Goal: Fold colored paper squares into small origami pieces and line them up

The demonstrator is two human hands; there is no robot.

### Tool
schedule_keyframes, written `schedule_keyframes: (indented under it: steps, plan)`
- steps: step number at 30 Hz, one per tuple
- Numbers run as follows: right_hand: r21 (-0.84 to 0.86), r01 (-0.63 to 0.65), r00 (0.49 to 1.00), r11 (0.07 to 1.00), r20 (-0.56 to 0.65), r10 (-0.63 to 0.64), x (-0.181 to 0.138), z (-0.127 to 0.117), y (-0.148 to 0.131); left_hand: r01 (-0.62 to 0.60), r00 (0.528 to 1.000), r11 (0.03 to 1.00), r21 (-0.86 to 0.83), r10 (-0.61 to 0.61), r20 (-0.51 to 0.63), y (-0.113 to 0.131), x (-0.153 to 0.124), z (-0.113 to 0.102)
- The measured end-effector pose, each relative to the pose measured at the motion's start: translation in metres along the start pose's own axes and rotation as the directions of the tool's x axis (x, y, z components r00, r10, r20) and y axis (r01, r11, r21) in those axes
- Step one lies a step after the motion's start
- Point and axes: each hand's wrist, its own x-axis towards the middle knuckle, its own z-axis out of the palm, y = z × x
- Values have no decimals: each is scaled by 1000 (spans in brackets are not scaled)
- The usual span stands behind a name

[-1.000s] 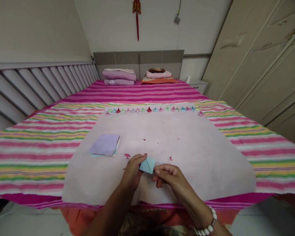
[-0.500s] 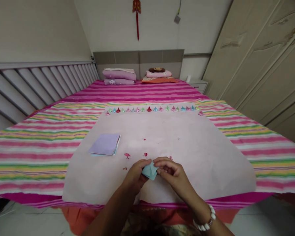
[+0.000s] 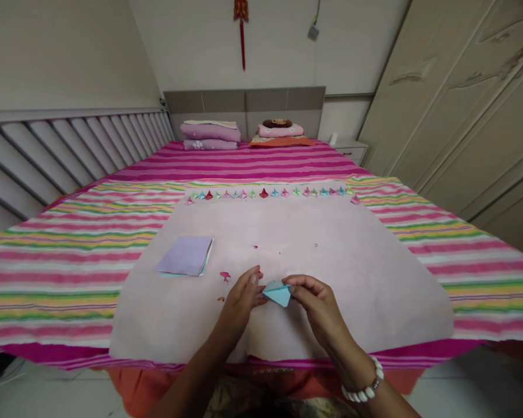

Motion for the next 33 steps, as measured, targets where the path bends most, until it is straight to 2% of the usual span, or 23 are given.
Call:
schedule_keyframes:
  steps: [4,7,9,15,17,19,23,26,29,33]
  plan:
    - [21,-12,999,1000,-32,13,1,1,-1,-132,986,980,147,115,119,-5,-4,-9]
    - [69,-34,999,997,-40,36,0,3,-4,-337,941,887,315,302,155,-8,-3,-16]
    - [104,-50,998,993,-40,54,-1,3,-7,-424,905,822,380,389,171,-7,-2,-19]
    - [155,-115,993,981,-6,117,-3,8,-11,-482,876,790,380,431,215,1,2,-17]
    - [160,-135,991,978,8,136,-3,10,-11,-469,883,793,388,428,192,2,2,-13]
    - [160,-149,989,976,18,148,-3,12,-11,-417,909,827,377,389,152,3,2,-9]
    - [134,-139,990,981,21,137,-3,12,-9,-208,976,955,210,191,100,3,-2,-3]
    - [78,-88,996,993,10,87,-3,8,-7,-104,985,993,56,95,141,4,-6,-3]
    - [17,-19,1000,1000,11,19,-4,6,-6,-32,985,999,-19,35,170,7,-10,-5]
    - [-9,48,999,999,23,-48,-7,7,-7,-26,997,1000,14,25,69,13,-12,-2]
